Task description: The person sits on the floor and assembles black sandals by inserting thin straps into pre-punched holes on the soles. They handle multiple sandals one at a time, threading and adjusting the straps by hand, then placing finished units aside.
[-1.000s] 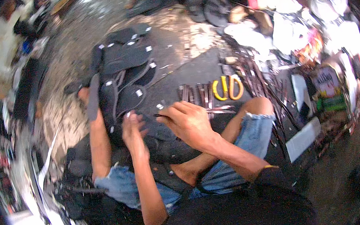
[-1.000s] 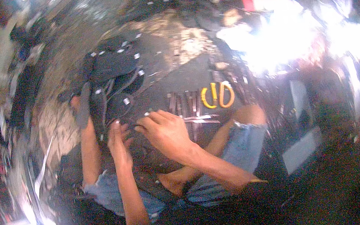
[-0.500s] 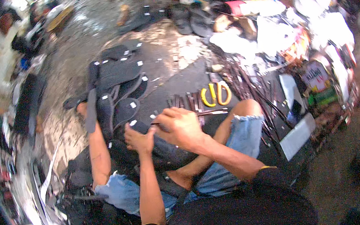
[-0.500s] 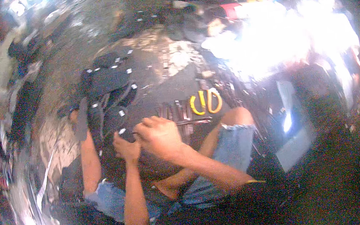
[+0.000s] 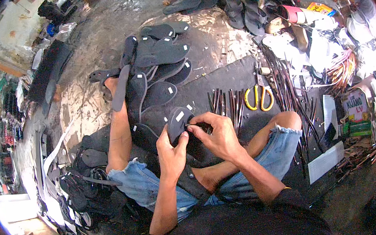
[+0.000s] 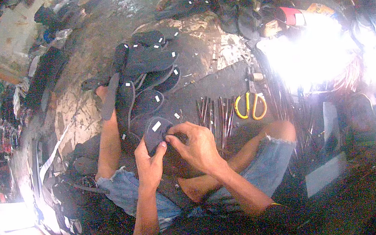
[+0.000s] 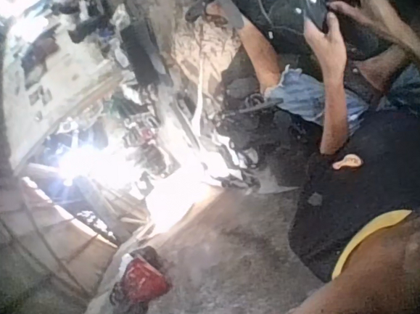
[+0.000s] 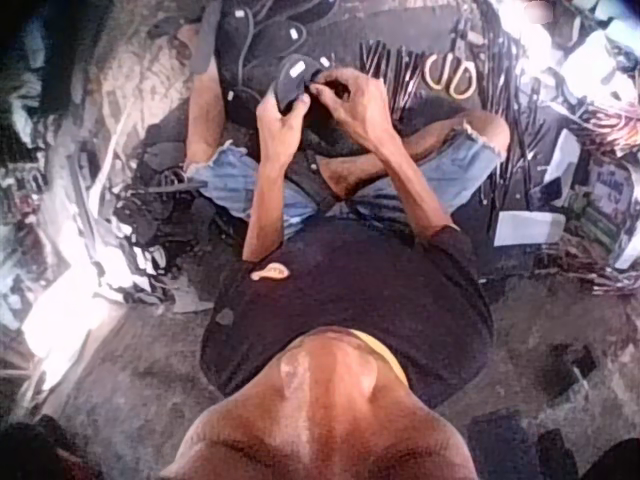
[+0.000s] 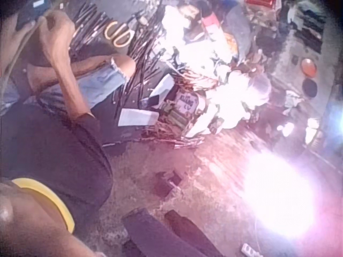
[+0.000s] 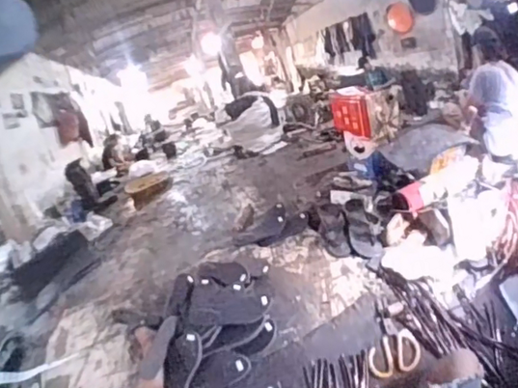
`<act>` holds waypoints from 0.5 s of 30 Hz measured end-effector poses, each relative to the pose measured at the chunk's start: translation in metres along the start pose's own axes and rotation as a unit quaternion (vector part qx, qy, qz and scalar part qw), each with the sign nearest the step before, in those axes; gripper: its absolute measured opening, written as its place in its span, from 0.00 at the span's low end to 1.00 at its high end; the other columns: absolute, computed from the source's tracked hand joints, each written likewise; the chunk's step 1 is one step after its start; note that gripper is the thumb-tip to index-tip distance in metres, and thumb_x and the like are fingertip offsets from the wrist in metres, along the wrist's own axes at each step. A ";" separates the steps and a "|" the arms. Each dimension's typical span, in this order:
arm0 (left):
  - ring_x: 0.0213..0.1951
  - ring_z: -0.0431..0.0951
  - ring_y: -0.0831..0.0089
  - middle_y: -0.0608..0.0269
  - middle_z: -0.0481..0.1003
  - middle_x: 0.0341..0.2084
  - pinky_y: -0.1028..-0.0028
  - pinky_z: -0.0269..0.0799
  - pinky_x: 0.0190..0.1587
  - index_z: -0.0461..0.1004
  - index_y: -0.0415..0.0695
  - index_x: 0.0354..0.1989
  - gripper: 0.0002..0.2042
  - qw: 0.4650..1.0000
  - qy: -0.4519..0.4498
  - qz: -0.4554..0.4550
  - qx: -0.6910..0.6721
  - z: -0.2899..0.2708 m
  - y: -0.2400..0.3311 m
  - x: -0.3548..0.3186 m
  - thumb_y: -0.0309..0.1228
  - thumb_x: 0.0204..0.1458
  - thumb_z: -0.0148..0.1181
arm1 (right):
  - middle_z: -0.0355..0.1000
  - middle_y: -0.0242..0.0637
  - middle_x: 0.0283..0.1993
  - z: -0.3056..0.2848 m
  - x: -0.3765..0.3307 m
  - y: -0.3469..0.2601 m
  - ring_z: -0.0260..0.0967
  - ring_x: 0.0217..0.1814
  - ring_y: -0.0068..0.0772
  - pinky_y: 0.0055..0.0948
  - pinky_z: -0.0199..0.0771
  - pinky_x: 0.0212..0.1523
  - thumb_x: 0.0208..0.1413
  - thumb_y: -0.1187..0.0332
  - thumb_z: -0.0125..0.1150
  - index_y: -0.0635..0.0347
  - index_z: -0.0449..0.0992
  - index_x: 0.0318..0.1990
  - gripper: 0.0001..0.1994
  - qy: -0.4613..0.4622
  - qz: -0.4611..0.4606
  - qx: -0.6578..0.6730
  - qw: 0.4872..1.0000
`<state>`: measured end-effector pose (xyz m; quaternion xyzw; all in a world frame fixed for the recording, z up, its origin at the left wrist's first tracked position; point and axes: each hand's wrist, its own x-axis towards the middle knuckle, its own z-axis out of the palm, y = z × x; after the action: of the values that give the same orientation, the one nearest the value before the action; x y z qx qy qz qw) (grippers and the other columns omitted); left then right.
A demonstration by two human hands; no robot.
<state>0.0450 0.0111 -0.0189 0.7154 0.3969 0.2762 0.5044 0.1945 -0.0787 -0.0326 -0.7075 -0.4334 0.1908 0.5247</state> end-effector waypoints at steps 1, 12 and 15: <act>0.44 0.83 0.69 0.53 0.85 0.41 0.66 0.78 0.51 0.80 0.32 0.54 0.13 1.000 0.007 0.017 0.025 -0.001 0.002 -0.002 0.24 0.64 0.66 | 0.85 0.45 0.40 -0.001 0.000 -0.002 0.84 0.36 0.41 0.36 0.82 0.40 0.60 0.69 0.77 0.63 0.88 0.45 0.09 -0.003 -0.005 -0.011 1.000; 0.58 0.87 0.51 0.40 0.85 0.55 0.61 0.79 0.61 0.80 0.29 0.61 0.17 0.965 0.058 0.142 0.212 0.006 0.006 -0.013 0.18 0.65 0.60 | 0.81 0.49 0.44 0.032 -0.015 0.005 0.80 0.50 0.60 0.54 0.79 0.56 0.59 0.68 0.72 0.61 0.83 0.47 0.11 0.060 -0.027 0.067 0.996; 0.52 0.88 0.48 0.38 0.85 0.52 0.59 0.81 0.55 0.80 0.29 0.61 0.16 0.968 0.048 0.136 0.203 0.012 0.014 -0.017 0.20 0.66 0.62 | 0.81 0.52 0.44 0.031 -0.014 0.002 0.80 0.51 0.60 0.52 0.80 0.54 0.60 0.71 0.71 0.65 0.83 0.49 0.12 0.053 -0.015 0.039 0.998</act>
<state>0.0494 -0.0117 -0.0101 0.8361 0.3676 0.2896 0.2864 0.1650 -0.0717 -0.0483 -0.6887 -0.4081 0.1622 0.5769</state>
